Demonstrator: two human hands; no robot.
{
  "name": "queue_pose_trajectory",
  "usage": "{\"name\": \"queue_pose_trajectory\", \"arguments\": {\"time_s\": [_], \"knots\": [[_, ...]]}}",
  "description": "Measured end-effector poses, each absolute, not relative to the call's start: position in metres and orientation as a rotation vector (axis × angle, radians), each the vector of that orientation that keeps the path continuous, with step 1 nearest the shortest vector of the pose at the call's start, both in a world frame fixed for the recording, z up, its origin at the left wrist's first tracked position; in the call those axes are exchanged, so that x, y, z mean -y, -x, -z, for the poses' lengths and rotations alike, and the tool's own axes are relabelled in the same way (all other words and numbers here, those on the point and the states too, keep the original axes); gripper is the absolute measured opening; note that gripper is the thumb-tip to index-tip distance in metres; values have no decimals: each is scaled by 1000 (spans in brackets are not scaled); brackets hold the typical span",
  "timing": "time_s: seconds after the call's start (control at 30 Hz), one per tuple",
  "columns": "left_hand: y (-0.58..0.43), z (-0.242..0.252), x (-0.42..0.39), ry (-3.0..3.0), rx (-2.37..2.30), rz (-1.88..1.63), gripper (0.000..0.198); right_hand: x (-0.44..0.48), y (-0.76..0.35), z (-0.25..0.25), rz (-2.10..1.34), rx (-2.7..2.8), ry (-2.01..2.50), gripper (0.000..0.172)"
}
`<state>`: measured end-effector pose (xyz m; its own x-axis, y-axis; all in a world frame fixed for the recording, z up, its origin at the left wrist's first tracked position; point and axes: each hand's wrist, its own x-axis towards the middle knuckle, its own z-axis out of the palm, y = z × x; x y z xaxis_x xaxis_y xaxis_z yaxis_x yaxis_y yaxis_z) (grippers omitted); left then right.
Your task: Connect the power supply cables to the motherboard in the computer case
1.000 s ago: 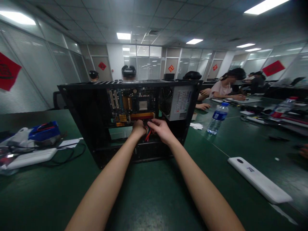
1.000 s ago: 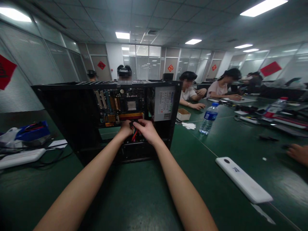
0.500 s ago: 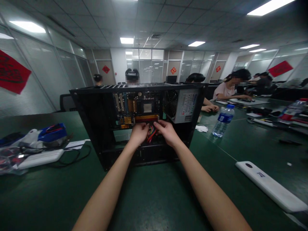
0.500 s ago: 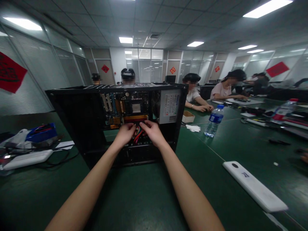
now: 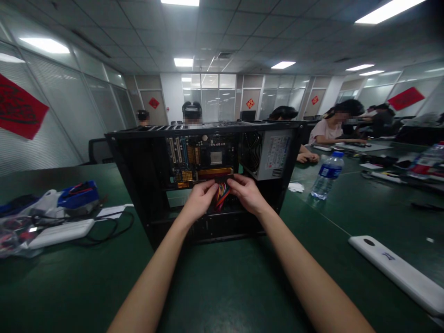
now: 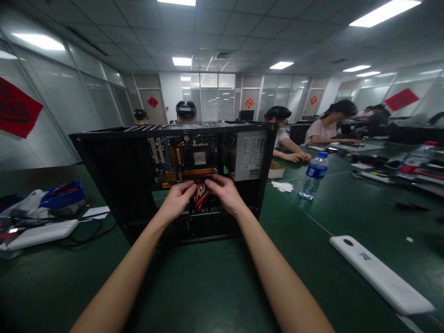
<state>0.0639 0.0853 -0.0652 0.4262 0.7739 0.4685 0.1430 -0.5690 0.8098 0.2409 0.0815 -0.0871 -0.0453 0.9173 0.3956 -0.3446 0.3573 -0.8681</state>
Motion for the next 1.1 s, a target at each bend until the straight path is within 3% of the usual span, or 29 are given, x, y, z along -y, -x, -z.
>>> {"name": "queue_pose_trajectory", "arguments": {"time_s": [0.4, 0.63, 0.8, 1.1], "knots": [[-69, 66, -80, -1967, -740, -1082, 33, -84, -241, 87, -1139, 1220, 657, 38], [-68, 75, -87, -2120, -1439, -817, 36, -90, -237, 91, -1000, 1297, 913, 41], [-68, 79, -91, -2123, -1600, -729, 34, -97, -238, 97, -903, 1295, 1020, 41], [-77, 79, -125, -2193, -1753, -555, 33, -102, -238, 99, -1030, 1281, 1086, 37]]}}
